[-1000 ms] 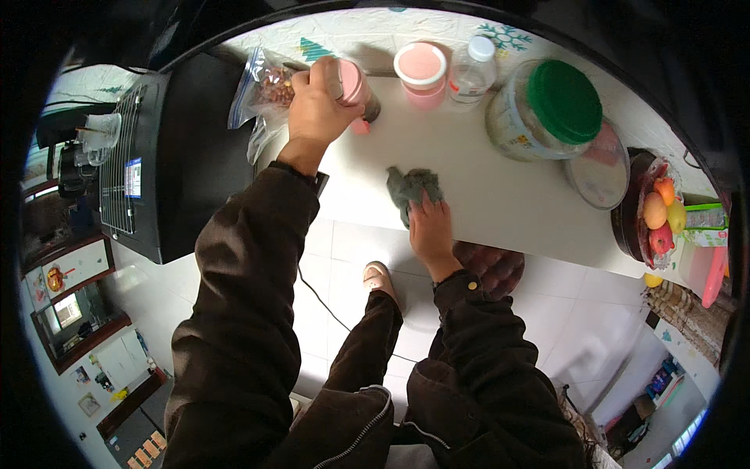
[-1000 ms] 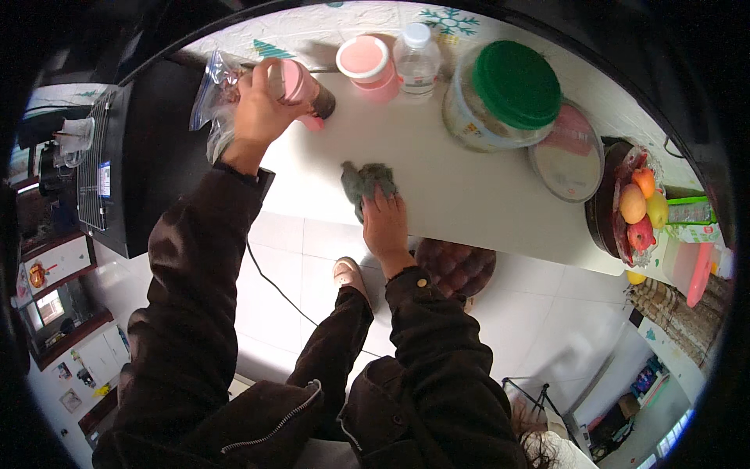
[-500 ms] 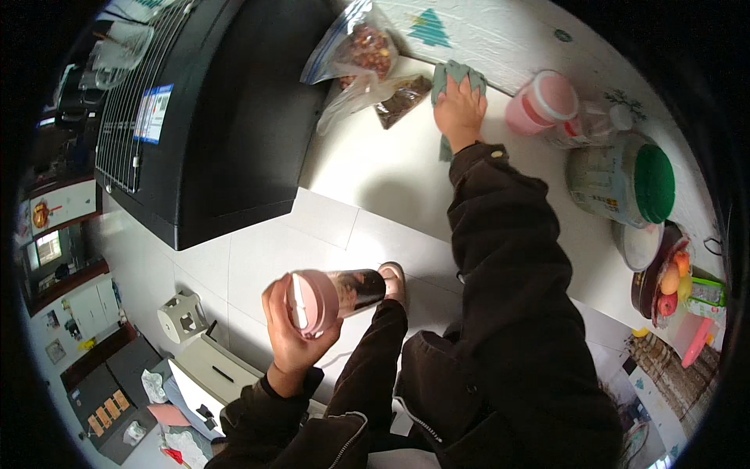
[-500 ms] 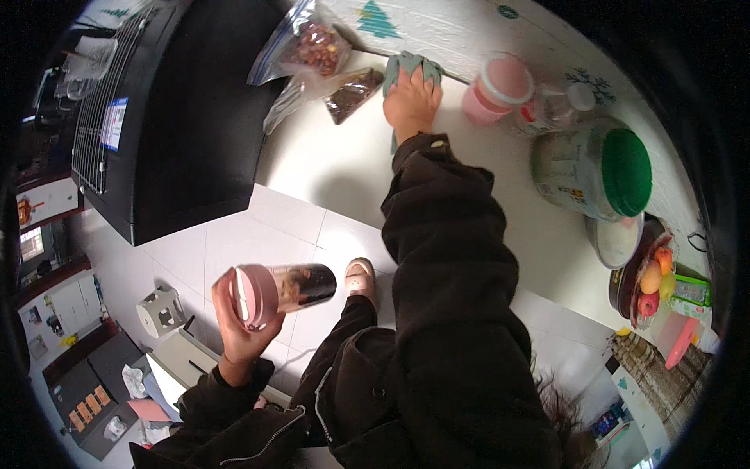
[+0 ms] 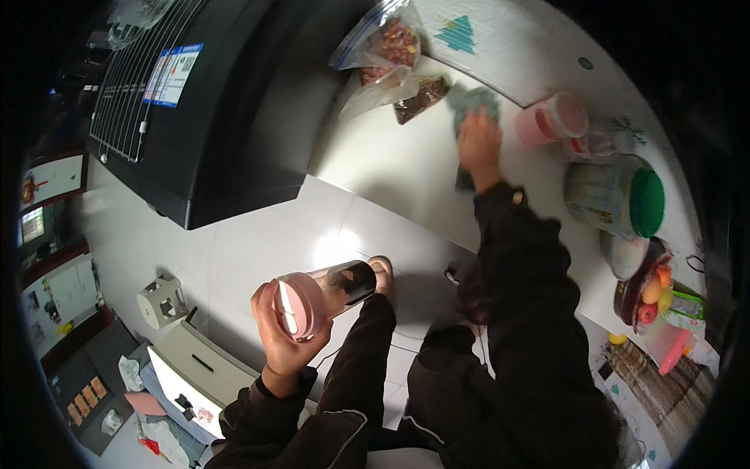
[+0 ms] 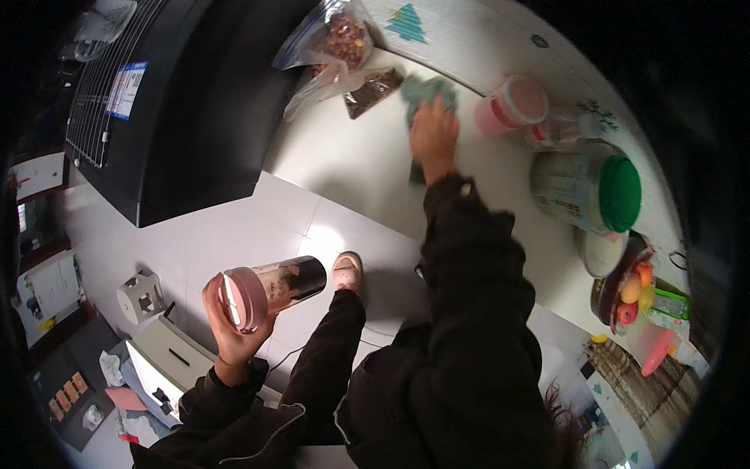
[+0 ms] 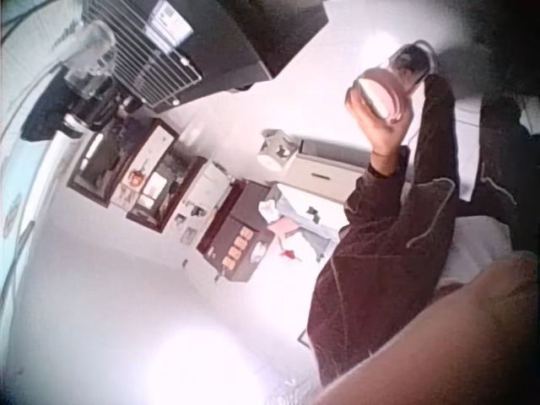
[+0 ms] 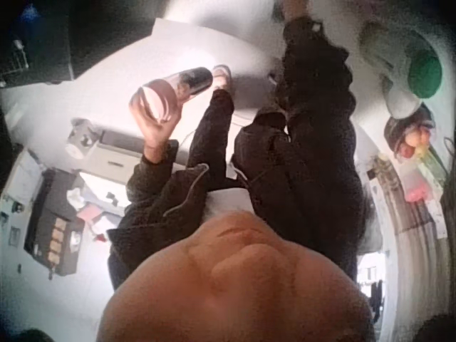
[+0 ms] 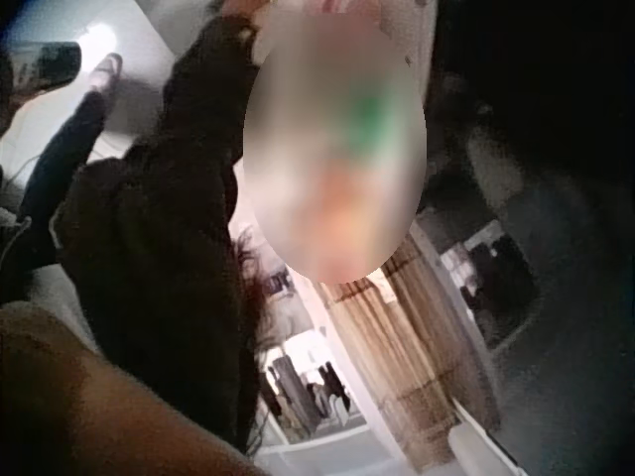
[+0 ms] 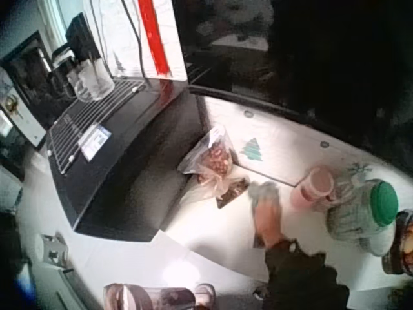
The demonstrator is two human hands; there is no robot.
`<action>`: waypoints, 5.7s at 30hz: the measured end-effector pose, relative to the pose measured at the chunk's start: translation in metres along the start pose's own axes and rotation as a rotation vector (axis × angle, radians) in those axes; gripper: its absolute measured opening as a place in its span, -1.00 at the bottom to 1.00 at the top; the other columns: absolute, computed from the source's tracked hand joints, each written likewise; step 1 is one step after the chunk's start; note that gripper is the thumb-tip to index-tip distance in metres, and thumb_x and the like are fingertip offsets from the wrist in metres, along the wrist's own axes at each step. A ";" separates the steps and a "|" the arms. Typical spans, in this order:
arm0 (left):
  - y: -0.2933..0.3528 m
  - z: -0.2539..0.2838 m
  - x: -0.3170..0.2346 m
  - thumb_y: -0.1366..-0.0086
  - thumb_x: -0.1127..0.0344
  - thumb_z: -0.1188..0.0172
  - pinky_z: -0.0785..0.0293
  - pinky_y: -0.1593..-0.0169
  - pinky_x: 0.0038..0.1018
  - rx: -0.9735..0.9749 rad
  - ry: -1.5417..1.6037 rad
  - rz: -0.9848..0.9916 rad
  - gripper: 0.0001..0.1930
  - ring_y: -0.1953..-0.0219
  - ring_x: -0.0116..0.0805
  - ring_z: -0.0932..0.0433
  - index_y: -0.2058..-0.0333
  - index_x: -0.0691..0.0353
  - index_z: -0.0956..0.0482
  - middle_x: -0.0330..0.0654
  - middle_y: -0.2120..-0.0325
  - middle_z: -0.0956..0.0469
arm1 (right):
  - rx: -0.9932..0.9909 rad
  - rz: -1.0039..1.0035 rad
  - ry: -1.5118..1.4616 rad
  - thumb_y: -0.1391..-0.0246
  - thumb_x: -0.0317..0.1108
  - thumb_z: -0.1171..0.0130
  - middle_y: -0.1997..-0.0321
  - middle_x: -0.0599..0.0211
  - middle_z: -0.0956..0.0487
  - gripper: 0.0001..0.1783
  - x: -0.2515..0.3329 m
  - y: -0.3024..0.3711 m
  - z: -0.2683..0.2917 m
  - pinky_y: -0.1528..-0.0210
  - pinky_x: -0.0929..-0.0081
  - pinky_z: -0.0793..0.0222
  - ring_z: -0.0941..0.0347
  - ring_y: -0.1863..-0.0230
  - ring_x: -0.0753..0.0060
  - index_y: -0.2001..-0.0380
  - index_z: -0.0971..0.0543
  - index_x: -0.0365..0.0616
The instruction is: The person wipes a countertop with a cloth, moving aside a fruit bowl, a round container, a jar, and several small jars. They then wipe under a pink basin and a gray tray, placing each item back after cleaning the area beneath.
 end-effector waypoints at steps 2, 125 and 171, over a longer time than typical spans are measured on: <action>0.003 0.003 0.004 0.28 0.39 -0.44 -0.34 -0.01 -0.27 -0.004 0.003 0.026 -0.07 0.02 -0.05 -0.34 -0.13 0.33 -0.14 0.08 0.05 -0.22 | -0.028 -0.093 0.023 -0.10 -0.35 0.06 0.20 0.03 -0.49 -0.69 0.009 -0.015 -0.019 0.09 0.07 -0.23 -0.40 0.18 -0.01 0.09 -0.47 -0.14; -0.110 -0.017 -0.080 -0.31 0.40 -0.06 -0.32 0.40 -0.66 0.169 0.337 0.260 -0.84 0.47 -0.60 -0.38 0.28 0.41 -0.51 -0.27 0.51 -0.49 | 0.215 0.311 -0.412 0.14 -0.48 -0.02 -0.14 0.25 -0.42 -0.93 0.073 0.133 0.015 -0.03 0.21 -0.24 -0.39 0.15 0.11 0.56 -0.50 -0.14; 0.084 -0.141 -0.050 -0.19 0.49 -0.13 -0.50 0.12 -0.47 0.457 0.377 0.529 -0.47 0.22 -0.30 -0.56 -0.12 0.33 -0.16 0.02 0.17 -0.48 | 0.317 -0.526 0.014 0.01 -0.34 0.03 -0.15 0.06 -0.37 -0.62 -0.153 0.244 0.075 -0.19 0.10 -0.10 -0.33 -0.10 0.05 0.08 -0.50 -0.15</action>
Point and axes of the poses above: each hand's wrist, its own y-axis away from the middle knuckle, its own z-axis out of the back of the hand, x = y × z, the point moved 4 cm from there along -y, towards the middle knuckle
